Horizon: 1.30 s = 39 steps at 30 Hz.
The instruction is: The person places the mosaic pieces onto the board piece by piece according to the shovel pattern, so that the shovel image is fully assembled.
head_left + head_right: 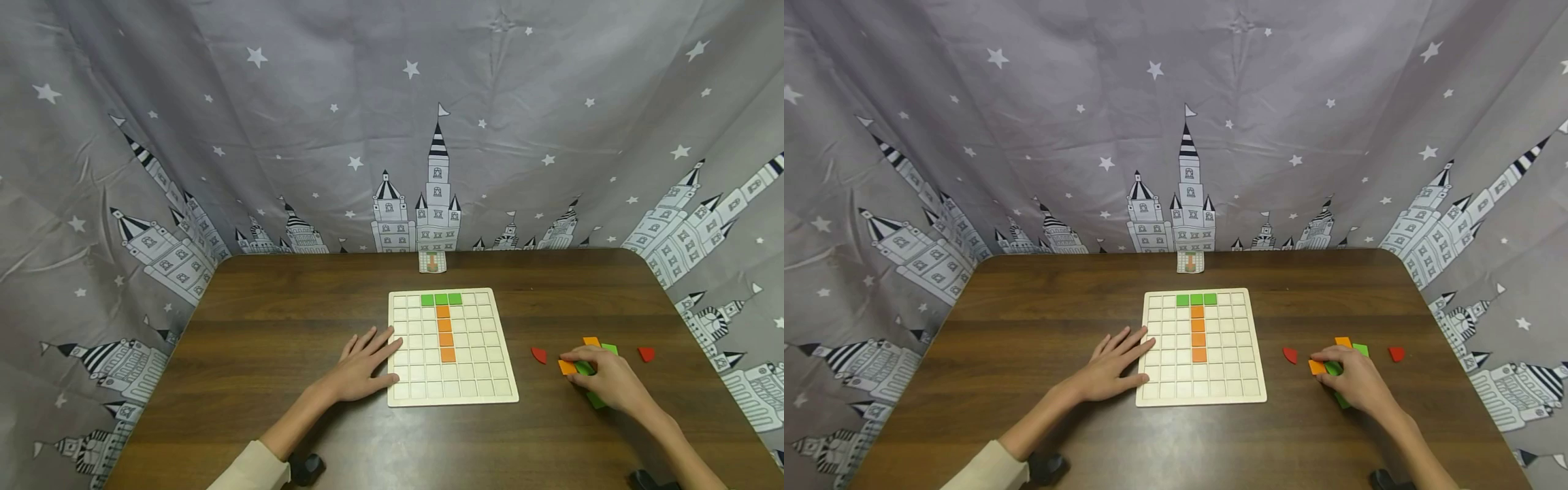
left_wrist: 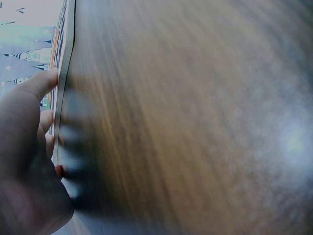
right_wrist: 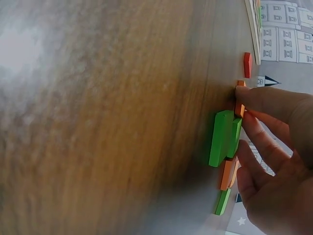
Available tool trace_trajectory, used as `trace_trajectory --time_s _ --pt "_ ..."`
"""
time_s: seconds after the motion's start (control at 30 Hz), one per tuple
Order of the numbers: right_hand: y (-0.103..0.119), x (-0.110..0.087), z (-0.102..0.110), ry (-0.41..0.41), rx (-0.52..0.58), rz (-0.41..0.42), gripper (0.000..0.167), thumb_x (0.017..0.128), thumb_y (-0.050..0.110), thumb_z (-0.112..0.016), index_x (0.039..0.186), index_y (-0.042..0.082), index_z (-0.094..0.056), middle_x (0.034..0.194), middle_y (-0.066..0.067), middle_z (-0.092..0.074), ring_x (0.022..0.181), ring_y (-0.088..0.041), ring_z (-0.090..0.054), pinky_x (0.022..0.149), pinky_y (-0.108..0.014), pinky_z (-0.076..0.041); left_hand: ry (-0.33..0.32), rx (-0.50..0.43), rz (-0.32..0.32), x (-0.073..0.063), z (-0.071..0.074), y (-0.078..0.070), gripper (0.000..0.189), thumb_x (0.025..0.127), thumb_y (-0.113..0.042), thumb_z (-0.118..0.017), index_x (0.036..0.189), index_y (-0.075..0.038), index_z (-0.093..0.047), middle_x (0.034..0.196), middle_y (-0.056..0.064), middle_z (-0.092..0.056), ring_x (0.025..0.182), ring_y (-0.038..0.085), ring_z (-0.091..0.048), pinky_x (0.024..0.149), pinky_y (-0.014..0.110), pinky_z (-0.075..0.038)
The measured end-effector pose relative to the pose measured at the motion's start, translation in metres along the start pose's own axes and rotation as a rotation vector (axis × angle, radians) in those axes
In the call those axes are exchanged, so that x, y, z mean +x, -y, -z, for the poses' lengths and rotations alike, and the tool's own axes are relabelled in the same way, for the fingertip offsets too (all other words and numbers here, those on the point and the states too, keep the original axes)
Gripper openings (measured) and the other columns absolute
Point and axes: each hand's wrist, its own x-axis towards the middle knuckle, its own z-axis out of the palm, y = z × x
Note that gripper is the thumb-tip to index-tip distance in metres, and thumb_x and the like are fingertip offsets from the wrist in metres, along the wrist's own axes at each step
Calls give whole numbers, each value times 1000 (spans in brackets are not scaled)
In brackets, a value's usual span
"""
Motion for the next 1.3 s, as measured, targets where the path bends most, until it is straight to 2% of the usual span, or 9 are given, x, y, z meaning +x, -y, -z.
trace_trajectory --time_s 0.3,0.43,0.57,0.7,1.0,1.3 --pt "5 3 -1 -29 10 -2 26 83 10 -82 108 6 -77 106 -10 -73 104 -38 -64 86 -57 -48 6 6 -1 0 -1 0 69 99 -51 -53 158 -21 -33 165 4 -18 151 35 -9 113 64 -4" --pt "12 9 -3 -53 7 40 26 82 11 -82 107 6 -77 105 -7 -73 101 -33 -65 85 -53 -50 6 4 -3 0 0 0 69 99 -50 -54 158 -21 -33 165 4 -18 151 36 -9 113 64 -4" --pt "23 15 -7 -57 37 77 27 82 10 -82 108 5 -77 106 -6 -71 102 -35 -64 85 -54 -50 5 7 -2 1 0 0 69 99 -50 -54 158 -21 -33 165 4 -18 151 36 -9 113 64 -4" --pt "35 23 -14 -44 63 65 27 84 11 -81 110 5 -76 106 -6 -70 105 -35 -63 88 -57 -49 8 10 4 0 0 0 69 99 -51 -54 158 -22 -33 165 3 -18 151 35 -9 113 64 -4" --pt "58 43 -31 -62 79 110 28 82 9 -82 110 4 -76 105 -5 -70 101 -30 -65 86 -51 -50 0 1 -4 1 -1 1 69 99 -51 -53 158 -22 -33 166 3 -18 151 35 -8 113 64 -3" --pt "80 57 -49 -23 132 107 26 82 9 -82 107 4 -77 106 -6 -70 103 -30 -63 90 -53 -48 -2 -3 -3 0 -1 1 69 99 -50 -54 158 -22 -33 165 4 -18 151 35 -9 113 64 -4"
